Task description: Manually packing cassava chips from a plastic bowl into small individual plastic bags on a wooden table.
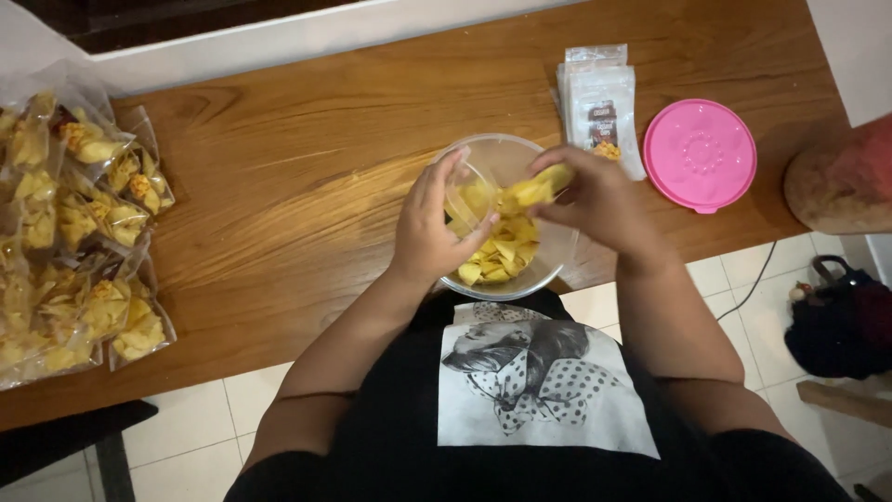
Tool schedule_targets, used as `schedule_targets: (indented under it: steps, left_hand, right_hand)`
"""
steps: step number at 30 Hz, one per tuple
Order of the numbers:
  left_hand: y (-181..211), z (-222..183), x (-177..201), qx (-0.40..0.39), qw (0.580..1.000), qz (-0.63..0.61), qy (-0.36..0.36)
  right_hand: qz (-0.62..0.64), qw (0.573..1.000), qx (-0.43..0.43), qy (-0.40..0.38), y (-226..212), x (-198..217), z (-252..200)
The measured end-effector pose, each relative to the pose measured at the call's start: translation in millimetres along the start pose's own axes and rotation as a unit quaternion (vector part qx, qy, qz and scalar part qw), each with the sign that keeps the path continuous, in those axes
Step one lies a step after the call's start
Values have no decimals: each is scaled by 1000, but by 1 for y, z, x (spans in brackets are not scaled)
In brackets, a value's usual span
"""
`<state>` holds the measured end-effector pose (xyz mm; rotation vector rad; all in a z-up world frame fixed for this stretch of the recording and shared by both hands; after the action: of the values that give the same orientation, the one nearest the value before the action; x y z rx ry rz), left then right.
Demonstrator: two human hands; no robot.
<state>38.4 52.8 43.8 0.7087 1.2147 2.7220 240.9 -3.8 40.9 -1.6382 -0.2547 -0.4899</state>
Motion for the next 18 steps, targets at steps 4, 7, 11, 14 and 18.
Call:
schedule_targets:
  steps: [4, 7, 11, 14, 18]
  left_hand:
    - [0, 0, 1, -7, 1000, -10, -1]
    - [7, 4, 2, -17, 1000, -1, -5]
    - [8, 6, 2, -19, 1000, 6, -10]
    - [14, 7, 6, -24, 1000, 12, -12]
    - [13, 6, 5, -21, 1000, 13, -15]
  right_hand:
    - [133, 989, -14, 62, -21, 19, -10]
    - [156, 987, -8, 48, -28, 15, -9]
    - [199, 980, 5, 11, -43, 4, -5]
    - [198, 980, 11, 1, -50, -2, -5]
    - [178, 984, 0, 5, -59, -3, -8]
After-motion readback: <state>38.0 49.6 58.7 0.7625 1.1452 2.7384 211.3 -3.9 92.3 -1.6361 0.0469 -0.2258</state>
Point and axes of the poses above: each hand's wrist, its own z-axis towards the middle knuckle, its own x-axis out of the back of the hand, y = z × x, the point moved 8 cm from there along z, towards the middle knuckle
